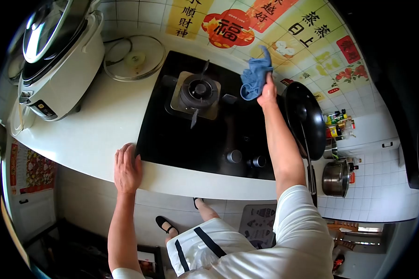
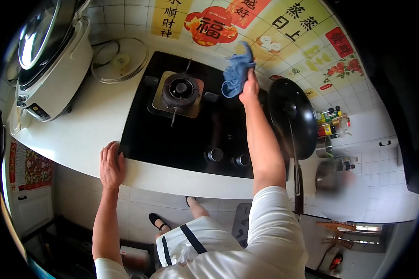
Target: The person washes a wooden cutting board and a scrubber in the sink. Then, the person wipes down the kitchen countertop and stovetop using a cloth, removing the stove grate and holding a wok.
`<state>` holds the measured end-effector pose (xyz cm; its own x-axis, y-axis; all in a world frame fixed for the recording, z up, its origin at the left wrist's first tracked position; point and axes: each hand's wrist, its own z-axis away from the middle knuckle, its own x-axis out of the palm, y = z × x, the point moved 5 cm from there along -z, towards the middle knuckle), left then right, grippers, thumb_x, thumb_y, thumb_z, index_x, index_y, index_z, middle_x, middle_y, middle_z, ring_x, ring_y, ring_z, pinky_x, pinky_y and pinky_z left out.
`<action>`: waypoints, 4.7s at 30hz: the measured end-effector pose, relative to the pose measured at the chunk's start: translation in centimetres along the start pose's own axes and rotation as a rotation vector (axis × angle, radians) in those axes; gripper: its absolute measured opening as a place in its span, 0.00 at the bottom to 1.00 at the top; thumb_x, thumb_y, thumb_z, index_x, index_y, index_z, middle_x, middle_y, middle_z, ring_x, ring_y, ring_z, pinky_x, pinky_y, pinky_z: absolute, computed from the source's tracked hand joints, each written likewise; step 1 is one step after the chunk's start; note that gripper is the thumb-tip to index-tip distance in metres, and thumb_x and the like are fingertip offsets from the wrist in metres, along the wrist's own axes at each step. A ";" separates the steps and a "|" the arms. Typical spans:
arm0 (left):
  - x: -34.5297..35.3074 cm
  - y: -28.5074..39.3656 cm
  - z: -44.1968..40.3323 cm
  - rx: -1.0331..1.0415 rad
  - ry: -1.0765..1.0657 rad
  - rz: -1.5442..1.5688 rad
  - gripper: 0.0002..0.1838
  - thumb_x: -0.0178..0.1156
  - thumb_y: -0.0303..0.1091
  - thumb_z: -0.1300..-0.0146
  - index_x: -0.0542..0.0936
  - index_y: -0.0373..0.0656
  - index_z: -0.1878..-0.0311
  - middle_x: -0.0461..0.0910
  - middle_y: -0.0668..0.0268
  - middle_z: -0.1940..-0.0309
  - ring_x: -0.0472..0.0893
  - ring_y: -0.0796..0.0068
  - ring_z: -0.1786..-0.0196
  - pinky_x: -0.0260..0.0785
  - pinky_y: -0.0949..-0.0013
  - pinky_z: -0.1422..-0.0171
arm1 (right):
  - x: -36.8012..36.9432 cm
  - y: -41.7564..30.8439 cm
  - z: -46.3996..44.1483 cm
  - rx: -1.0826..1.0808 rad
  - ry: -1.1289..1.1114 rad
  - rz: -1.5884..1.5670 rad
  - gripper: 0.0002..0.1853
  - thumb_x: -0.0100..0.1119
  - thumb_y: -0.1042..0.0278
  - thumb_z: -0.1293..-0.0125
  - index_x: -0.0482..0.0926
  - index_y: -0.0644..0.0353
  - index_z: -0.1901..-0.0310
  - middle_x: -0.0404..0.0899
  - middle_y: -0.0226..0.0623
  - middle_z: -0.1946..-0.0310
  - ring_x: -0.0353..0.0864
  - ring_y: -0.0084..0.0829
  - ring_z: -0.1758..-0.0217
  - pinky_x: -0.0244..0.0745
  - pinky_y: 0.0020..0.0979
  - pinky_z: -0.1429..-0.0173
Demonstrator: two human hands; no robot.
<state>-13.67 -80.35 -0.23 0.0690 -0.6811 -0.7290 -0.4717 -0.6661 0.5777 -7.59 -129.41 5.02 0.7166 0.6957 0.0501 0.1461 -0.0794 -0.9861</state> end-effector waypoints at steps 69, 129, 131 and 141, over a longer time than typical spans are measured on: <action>1.9 7.3 10.6 -1.103 0.037 1.585 0.08 0.59 0.33 0.41 0.72 0.48 0.60 0.77 0.70 0.66 0.77 0.80 0.64 0.70 0.72 0.56 | 5.1 -7.7 31.3 0.768 -0.453 -0.578 0.17 0.61 0.68 0.43 0.72 0.59 0.52 0.75 0.35 0.55 0.73 0.34 0.49 0.65 0.35 0.41; 0.9 8.9 2.3 -0.477 -0.123 0.778 0.10 0.59 0.32 0.44 0.75 0.39 0.61 0.77 0.63 0.69 0.78 0.70 0.64 0.69 0.71 0.59 | 10.2 0.2 33.4 -0.640 -0.507 1.162 0.28 0.60 0.63 0.49 0.66 0.60 0.46 0.67 0.51 0.50 0.64 0.49 0.43 0.55 0.47 0.37; 2.8 9.8 -2.3 -0.339 -0.130 0.515 0.13 0.62 0.35 0.48 0.76 0.40 0.60 0.78 0.58 0.66 0.79 0.62 0.60 0.70 0.65 0.56 | 10.0 0.2 33.5 -0.668 -0.515 1.146 0.27 0.62 0.61 0.49 0.68 0.59 0.48 0.67 0.51 0.51 0.64 0.49 0.44 0.55 0.48 0.37; 9.8 11.5 -9.9 -0.257 -0.436 -0.006 0.11 0.59 0.37 0.47 0.80 0.40 0.64 0.80 0.54 0.67 0.80 0.56 0.61 0.73 0.60 0.57 | 10.0 0.6 33.3 -0.635 -0.567 1.212 0.27 0.61 0.61 0.50 0.68 0.60 0.47 0.68 0.51 0.51 0.64 0.48 0.45 0.55 0.48 0.38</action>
<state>-9.72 -97.71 2.94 -0.3278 -0.5231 -0.7867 -0.2375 -0.7604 0.6045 -23.03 -98.71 -0.34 0.2827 0.1461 -0.9480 0.0408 -0.9893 -0.1403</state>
